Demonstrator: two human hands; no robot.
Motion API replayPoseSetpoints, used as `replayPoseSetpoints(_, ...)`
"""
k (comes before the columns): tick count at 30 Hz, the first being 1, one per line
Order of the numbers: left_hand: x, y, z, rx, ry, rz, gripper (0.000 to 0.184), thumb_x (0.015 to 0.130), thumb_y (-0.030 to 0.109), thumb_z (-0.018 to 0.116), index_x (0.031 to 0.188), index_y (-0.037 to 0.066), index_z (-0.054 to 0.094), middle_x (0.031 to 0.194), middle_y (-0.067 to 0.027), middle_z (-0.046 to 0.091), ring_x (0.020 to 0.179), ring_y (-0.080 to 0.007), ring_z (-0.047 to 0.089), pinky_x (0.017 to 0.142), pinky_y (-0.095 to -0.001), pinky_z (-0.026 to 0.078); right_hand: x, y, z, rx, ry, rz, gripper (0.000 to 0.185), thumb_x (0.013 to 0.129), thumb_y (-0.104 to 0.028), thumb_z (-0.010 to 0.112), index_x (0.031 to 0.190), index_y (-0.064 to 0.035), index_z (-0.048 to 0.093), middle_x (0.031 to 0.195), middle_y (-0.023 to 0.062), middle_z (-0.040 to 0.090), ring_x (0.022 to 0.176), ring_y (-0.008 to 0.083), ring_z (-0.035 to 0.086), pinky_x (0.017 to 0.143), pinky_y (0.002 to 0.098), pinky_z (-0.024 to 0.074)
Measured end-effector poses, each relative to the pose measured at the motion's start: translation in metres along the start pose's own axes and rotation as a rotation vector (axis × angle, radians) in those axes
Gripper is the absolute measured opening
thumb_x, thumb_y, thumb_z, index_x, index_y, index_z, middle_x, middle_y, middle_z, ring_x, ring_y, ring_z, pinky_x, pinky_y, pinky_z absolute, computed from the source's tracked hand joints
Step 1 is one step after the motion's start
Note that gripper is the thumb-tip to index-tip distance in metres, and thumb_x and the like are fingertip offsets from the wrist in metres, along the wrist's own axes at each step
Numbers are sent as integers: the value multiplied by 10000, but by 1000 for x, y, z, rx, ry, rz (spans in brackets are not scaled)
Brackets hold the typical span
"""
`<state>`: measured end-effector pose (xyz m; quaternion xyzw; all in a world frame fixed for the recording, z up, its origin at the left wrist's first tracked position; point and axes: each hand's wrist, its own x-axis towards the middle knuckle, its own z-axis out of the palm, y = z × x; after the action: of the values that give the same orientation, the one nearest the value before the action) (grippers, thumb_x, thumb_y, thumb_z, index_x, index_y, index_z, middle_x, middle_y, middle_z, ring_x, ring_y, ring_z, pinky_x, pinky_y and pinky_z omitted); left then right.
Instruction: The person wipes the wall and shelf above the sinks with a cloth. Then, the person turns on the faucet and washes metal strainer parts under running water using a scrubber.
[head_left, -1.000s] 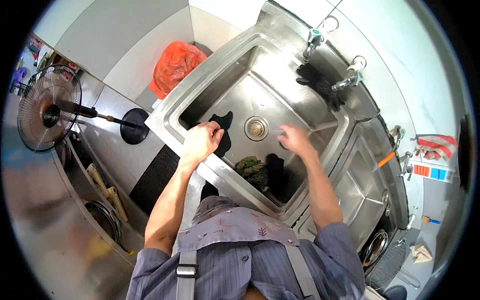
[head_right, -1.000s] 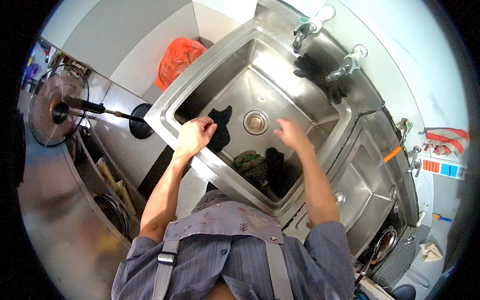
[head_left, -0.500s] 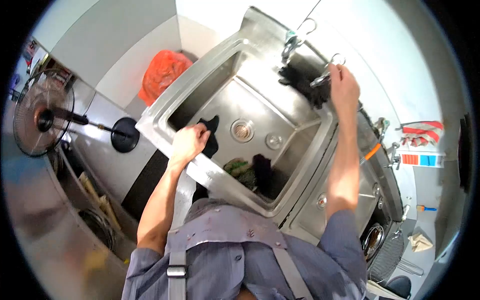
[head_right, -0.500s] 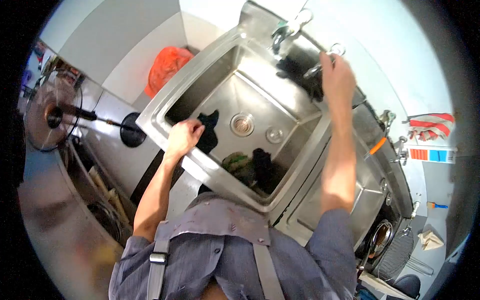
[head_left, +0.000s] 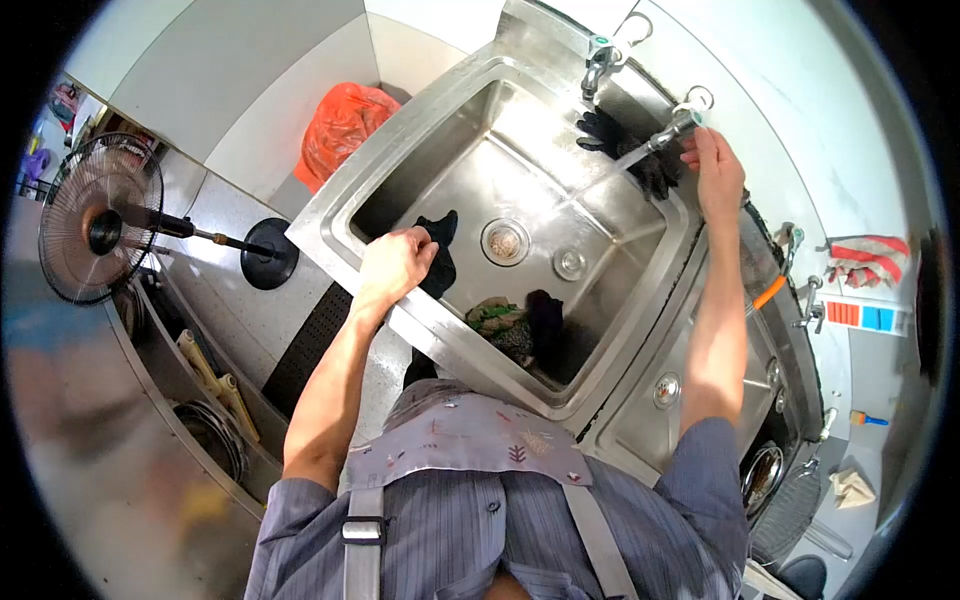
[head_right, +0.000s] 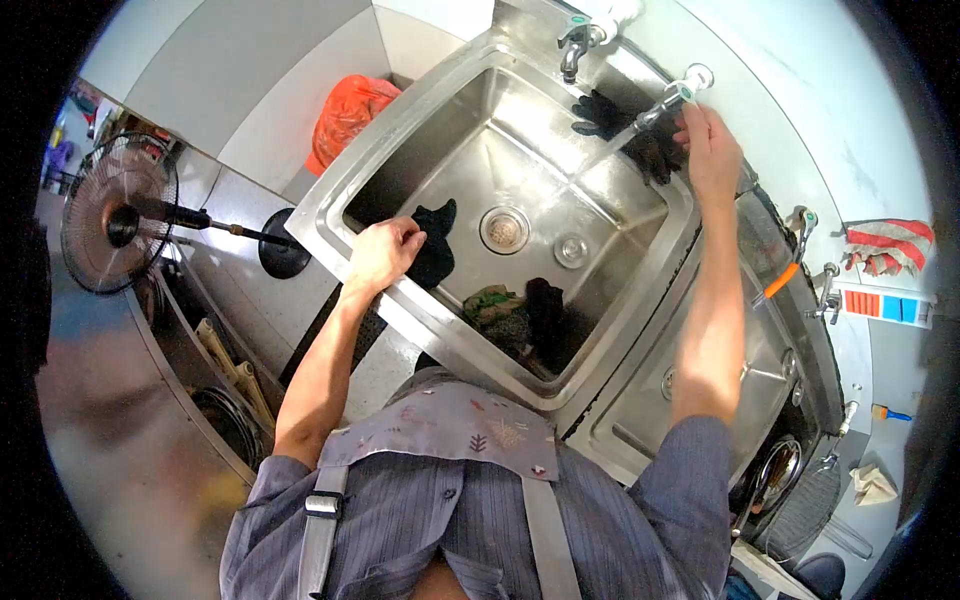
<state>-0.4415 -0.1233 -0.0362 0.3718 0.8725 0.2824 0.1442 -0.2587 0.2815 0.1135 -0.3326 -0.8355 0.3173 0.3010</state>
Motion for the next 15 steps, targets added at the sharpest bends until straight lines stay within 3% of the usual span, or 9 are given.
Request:
replayPoseSetpoints(4,0,0,0,17,-3,-11,228,905,276,663,935,57,722,887,-167,732,854,-375,704,787,-472,553,-19,25,35,333,22,122,411,1035,-326,570,1212,33,664,985,90,717,809,152,669,732,269,518)
replayPoseSetpoints(9,1,-3,2,21,3,6,228,906,281,661,943,64,723,880,-164,731,855,-371,706,785,-470,554,-61,52,90,732,-67,433,334,1038,-275,557,1145,24,661,968,119,707,811,185,685,727,294,555)
replayPoseSetpoints(11,2,-6,5,39,21,14,221,906,279,662,937,68,722,875,-167,729,850,-371,705,776,-473,552,-73,72,115,855,-65,657,263,1014,-210,581,1076,30,669,911,120,706,757,178,685,669,298,562)
replayPoseSetpoints(13,4,-5,5,35,17,12,221,906,279,662,935,68,721,874,-170,728,847,-373,704,772,-475,551,-99,87,150,387,-450,661,174,968,-136,612,1034,6,689,835,99,709,687,169,679,599,293,555)
replayPoseSetpoints(15,1,-3,3,31,11,2,221,906,279,663,934,68,721,874,-173,726,844,-374,704,767,-476,550,-148,109,186,258,-967,565,191,930,-206,664,976,-28,718,794,83,719,657,161,680,578,303,558)
